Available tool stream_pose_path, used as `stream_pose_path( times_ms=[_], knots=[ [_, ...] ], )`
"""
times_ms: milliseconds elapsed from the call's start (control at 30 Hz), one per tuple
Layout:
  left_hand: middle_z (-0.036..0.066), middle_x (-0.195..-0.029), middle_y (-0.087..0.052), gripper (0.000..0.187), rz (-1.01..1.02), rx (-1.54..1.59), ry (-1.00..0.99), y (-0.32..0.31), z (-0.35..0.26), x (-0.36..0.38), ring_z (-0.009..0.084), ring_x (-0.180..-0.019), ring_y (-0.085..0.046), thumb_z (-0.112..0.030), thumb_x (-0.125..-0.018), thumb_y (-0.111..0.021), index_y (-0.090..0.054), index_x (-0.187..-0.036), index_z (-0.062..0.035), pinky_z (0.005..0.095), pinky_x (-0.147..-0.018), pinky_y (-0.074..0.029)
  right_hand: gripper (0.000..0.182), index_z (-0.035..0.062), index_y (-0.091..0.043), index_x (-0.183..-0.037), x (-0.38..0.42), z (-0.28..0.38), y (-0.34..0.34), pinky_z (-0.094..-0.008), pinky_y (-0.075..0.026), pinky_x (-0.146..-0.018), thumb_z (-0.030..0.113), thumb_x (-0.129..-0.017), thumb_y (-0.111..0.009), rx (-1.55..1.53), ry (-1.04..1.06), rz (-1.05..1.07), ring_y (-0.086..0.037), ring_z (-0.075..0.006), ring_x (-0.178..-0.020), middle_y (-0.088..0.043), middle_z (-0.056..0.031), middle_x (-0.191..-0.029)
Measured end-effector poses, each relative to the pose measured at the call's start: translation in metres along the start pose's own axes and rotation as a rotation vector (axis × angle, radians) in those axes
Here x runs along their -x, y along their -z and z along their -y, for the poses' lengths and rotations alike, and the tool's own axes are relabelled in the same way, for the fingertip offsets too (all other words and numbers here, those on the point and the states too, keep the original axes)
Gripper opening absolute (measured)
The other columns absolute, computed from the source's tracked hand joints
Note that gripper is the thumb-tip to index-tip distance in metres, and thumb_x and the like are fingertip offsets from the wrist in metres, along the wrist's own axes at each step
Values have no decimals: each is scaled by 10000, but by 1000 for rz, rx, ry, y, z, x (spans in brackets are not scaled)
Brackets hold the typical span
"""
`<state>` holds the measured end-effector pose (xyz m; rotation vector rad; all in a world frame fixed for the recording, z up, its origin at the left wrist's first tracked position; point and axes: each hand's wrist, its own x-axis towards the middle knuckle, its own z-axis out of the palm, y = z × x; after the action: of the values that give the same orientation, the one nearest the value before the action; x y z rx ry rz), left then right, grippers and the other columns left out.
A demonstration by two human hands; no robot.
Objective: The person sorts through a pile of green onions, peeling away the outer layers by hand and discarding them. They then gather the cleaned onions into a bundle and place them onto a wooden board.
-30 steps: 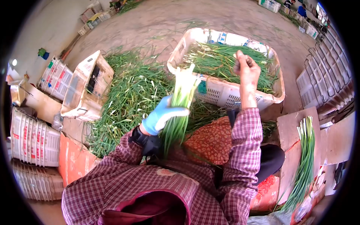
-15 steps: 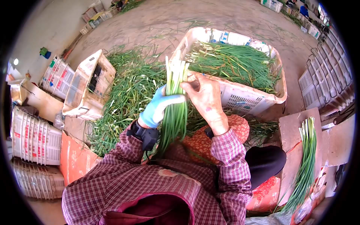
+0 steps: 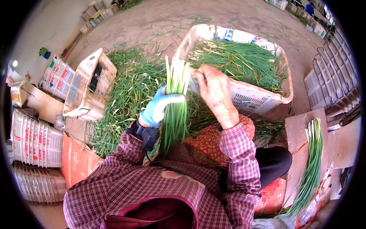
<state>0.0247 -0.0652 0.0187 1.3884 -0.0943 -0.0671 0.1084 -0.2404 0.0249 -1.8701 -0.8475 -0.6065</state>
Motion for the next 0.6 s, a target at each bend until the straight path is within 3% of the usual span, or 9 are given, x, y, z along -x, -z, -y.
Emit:
stream_pose_path(
  times_ms=[67, 200, 267, 300, 333, 400, 467, 533, 600],
  knots=[
    [49, -951, -656, 333, -9, -42, -47, 2, -1, 1, 101, -834, -606, -78, -806, -695, -593, -1112, 6, 242, -742, -484, 125, 39, -589, -790, -4, -9, 9, -400, -491, -595, 133, -857, -636, 173, -28, -130, -623, -318, -631, -617, -146, -694],
    [39, -937, -642, 306, -57, 89, 88, 8, -8, -3, 104, -847, -600, -59, -808, -687, -593, -1091, 8, 246, -769, -481, 237, 74, -623, -795, 9, -46, 25, -425, -482, -568, 295, -880, -622, 661, -210, 29, -627, -320, -620, -639, -138, -698],
    [23, -922, -647, 275, -83, 38, -87, 5, -15, -6, 85, -841, -601, -92, -810, -669, -624, -1067, -5, 245, -745, -485, 225, 76, -645, -838, 9, -53, 30, -422, -496, -602, 297, -879, -623, 679, -245, 141, -639, -327, -649, -659, -138, -730],
    [29, -927, -649, 280, -57, -2, -144, 11, -13, -14, 127, -858, -612, -90, -814, -672, -627, -1084, -27, 267, -758, -487, 233, 76, -647, -924, 5, -52, 32, -404, -512, -657, 303, -881, -620, 454, -247, 113, -655, -319, -719, -672, -147, -817],
    [52, -965, -662, 305, 29, -366, -471, 15, -14, -18, 189, -889, -625, -95, -809, -685, -635, -1109, -69, 300, -793, -490, 269, 75, -650, -1010, 0, -51, 35, -386, -528, -713, 309, -882, -617, 231, -249, 84, -672, -311, -790, -686, -157, -903],
    [96, -1025, -662, 317, 121, -746, -894, 15, -33, -33, 228, -916, -631, -92, -811, -686, -640, -1124, -105, 328, -818, -497, 584, 95, -462, -1338, -29, -31, 42, -387, -479, -923, 387, -865, -639, -159, -176, 93, -572, -287, -1124, -534, -179, -1297],
    [126, -1063, -658, 305, 87, -752, -853, -10, -55, -32, 250, -937, -638, -99, -820, -673, -646, -1123, -119, 349, -834, -501, 776, 95, -324, -1448, -62, 14, 57, -432, -415, -1005, 486, -853, -633, -319, -150, 96, -439, -321, -1274, -384, -199, -1439],
    [141, -1072, -653, 294, 204, -197, -347, -31, -61, -37, 277, -972, -630, -116, -833, -661, -646, -1126, -120, 368, -865, -490, 792, 64, -339, -1439, -87, 39, 68, -449, -386, -1034, 552, -863, -574, -292, -78, 66, -432, -349, -1282, -401, -219, -1422],
    [117, -1019, -643, 310, 203, -431, -569, -47, -48, -31, 216, -923, -633, -146, -837, -671, -636, -1144, -118, 327, -830, -509, 757, 36, -411, -1390, -101, 39, 66, -461, -384, -1032, 551, -862, -579, -214, 20, 86, -450, -343, -1272, -456, -226, -1374]
  ],
)
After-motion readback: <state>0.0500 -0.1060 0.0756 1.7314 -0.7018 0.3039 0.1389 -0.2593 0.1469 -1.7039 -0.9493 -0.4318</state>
